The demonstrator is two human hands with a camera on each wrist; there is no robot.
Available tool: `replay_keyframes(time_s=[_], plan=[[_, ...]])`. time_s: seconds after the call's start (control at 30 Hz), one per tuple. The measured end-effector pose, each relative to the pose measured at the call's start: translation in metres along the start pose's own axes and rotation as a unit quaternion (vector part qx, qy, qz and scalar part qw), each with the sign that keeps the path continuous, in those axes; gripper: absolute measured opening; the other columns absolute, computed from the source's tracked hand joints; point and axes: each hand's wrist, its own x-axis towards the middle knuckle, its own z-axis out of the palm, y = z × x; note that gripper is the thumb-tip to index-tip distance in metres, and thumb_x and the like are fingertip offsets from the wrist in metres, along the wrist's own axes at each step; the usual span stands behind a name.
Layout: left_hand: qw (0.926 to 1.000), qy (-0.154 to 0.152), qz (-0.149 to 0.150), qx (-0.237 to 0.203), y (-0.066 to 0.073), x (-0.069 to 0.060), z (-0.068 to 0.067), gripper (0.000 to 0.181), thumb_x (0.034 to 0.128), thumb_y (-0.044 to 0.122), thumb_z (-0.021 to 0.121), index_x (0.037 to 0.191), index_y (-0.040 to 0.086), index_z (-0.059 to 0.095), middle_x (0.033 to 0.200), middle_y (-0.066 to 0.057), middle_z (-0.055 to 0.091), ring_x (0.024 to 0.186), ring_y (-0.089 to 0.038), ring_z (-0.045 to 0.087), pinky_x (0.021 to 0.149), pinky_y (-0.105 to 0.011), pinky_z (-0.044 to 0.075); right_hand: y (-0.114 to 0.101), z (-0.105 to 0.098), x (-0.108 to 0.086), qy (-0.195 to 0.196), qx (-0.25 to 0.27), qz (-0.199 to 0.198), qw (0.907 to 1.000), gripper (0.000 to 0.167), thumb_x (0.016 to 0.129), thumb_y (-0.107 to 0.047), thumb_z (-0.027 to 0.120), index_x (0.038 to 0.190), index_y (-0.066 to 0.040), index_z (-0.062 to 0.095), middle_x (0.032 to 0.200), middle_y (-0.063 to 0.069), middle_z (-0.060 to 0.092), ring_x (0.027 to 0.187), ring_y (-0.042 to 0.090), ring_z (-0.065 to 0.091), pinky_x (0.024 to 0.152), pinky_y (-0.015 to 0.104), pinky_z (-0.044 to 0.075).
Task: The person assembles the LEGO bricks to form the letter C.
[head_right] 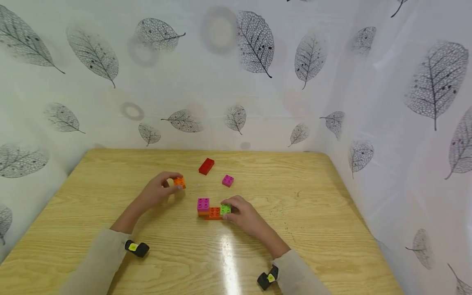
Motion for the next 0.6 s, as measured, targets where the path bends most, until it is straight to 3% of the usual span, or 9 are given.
replay_keyframes(time_s=[0.3,0.6], plan=[[0.9991,-0.018,0.033,-0.019,0.033,-0.016,0.012,0.048,0.0926,0.037,0.073,0.134,0.015,0.063,0.121,-0.005,0.058,0.082,-0.022,0.047,0.063,-0.028,0.044,-0.001,0.0,-0.001,0.001,0.002,-0.003,1.0,0.039,0.094,-0.023,0.072,0.132,-0.016,0.064,0.126,-0.001,0.061,0.12,0.02,0.058,0.103,0.045,0.047],[0.9963,-0.041,0.074,-0.012,0.051,-0.023,0.028,0.04,0.094,0.034,0.072,0.13,0.018,0.065,0.116,0.003,0.06,0.088,-0.022,0.051,0.071,-0.029,0.047,-0.004,-0.001,-0.001,0.001,0.001,-0.005,1.0,0.04,0.094,-0.023,0.072,0.132,-0.015,0.064,0.127,0.0,0.061,0.121,0.021,0.057,0.104,0.046,0.046]])
